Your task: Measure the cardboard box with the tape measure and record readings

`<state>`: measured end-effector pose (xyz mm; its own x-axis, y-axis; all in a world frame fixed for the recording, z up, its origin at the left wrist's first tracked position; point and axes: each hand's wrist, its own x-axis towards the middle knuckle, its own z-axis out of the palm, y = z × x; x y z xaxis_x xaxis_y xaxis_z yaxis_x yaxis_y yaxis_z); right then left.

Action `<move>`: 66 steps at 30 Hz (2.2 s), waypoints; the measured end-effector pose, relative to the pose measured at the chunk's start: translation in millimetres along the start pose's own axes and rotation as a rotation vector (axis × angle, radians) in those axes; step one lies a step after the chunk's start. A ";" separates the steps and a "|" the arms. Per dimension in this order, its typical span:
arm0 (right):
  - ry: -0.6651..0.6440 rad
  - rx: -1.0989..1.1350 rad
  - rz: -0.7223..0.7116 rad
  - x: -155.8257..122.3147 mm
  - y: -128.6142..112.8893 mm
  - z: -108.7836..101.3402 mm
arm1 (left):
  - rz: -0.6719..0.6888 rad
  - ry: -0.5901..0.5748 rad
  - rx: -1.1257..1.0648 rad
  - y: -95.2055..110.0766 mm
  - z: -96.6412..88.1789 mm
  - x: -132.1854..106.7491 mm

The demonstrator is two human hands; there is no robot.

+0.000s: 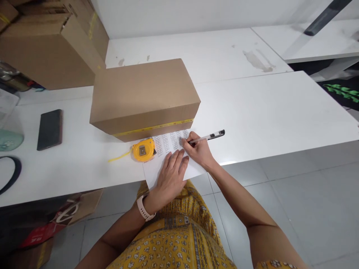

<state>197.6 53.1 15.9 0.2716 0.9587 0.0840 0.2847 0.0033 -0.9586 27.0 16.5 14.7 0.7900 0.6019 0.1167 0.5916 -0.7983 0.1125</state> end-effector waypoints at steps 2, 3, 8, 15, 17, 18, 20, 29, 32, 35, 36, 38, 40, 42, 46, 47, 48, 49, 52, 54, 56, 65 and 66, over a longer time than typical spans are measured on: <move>-0.002 -0.003 -0.001 0.1 0.6 0.0 | 0.002 0.001 0.002 0.1 -0.2 0.0; -0.002 -0.005 0.000 0.2 0.9 0.0 | 0.004 0.004 0.005 0.1 -0.3 0.0; -0.015 -0.004 -0.003 0.3 0.5 -0.2 | 0.009 0.026 0.017 0.0 -0.2 0.1; -0.010 -0.002 0.022 -0.1 0.0 -0.2 | 0.012 0.033 0.016 0.0 -0.6 0.0; -0.004 0.001 0.016 0.0 0.9 -0.2 | 0.010 0.024 0.017 0.0 -0.7 0.1; 0.005 0.003 0.011 0.2 1.4 -0.3 | 0.009 0.021 0.016 -0.1 -0.8 0.2; 0.026 0.003 0.005 0.4 2.3 -0.4 | 0.012 0.020 0.011 -0.3 -0.8 0.4; 0.011 -0.004 0.008 -0.6 2.8 -0.5 | 0.004 0.016 0.013 0.3 0.9 -0.5; 0.013 -0.005 0.009 -0.4 1.9 -0.3 | 0.001 0.014 0.016 0.5 0.9 -1.0; 0.028 0.003 0.009 0.2 1.4 -0.3 | 0.004 0.022 0.018 0.5 1.0 -1.5; 0.033 0.004 0.007 0.3 1.4 -0.4 | 0.006 0.023 0.017 0.4 1.0 -1.5; 0.039 0.004 -0.001 0.3 1.4 -0.6 | 0.008 0.022 0.014 0.3 1.0 -1.5; 0.038 0.003 -0.003 0.1 1.3 -0.8 | 0.006 0.018 0.015 0.1 0.8 -1.3; 0.030 0.000 0.007 0.0 1.0 -0.8 | 0.004 0.015 0.016 -0.1 0.3 -1.1; 0.047 -0.011 0.023 0.3 0.5 -0.9 | 0.007 0.003 0.010 -0.3 -0.6 -1.1; 0.056 -0.014 0.021 0.5 0.7 -0.9 | 0.008 0.004 0.009 -0.3 -0.8 -1.1; 0.062 -0.016 0.017 0.6 1.0 -1.0 | 0.008 0.005 0.009 -0.3 -1.0 -1.1; 0.066 -0.017 0.013 0.6 1.3 -1.1 | 0.009 0.006 0.010 -0.3 -1.1 -1.1; 0.060 -0.019 0.006 0.6 3.0 -1.3 | 0.010 0.004 0.011 -0.1 -1.5 -0.9; 0.055 -0.023 0.004 0.5 4.1 -1.3 | 0.009 0.001 0.007 0.0 -1.6 -0.9; 0.051 -0.025 -0.001 0.6 4.9 -1.3 | 0.006 0.003 0.006 0.0 -1.3 -1.0; 0.055 -0.032 -0.001 0.3 4.4 -1.1 | 0.006 0.003 0.005 0.1 -1.6 -0.7; 0.057 -0.031 0.000 0.2 4.4 -1.0 | 0.005 0.001 0.005 0.2 -1.8 -0.4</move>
<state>199.9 53.1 12.0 0.3230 0.9411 0.1005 0.3131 -0.0061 -0.9497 26.5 16.1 16.4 0.7930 0.5975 0.1185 0.5881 -0.8017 0.1070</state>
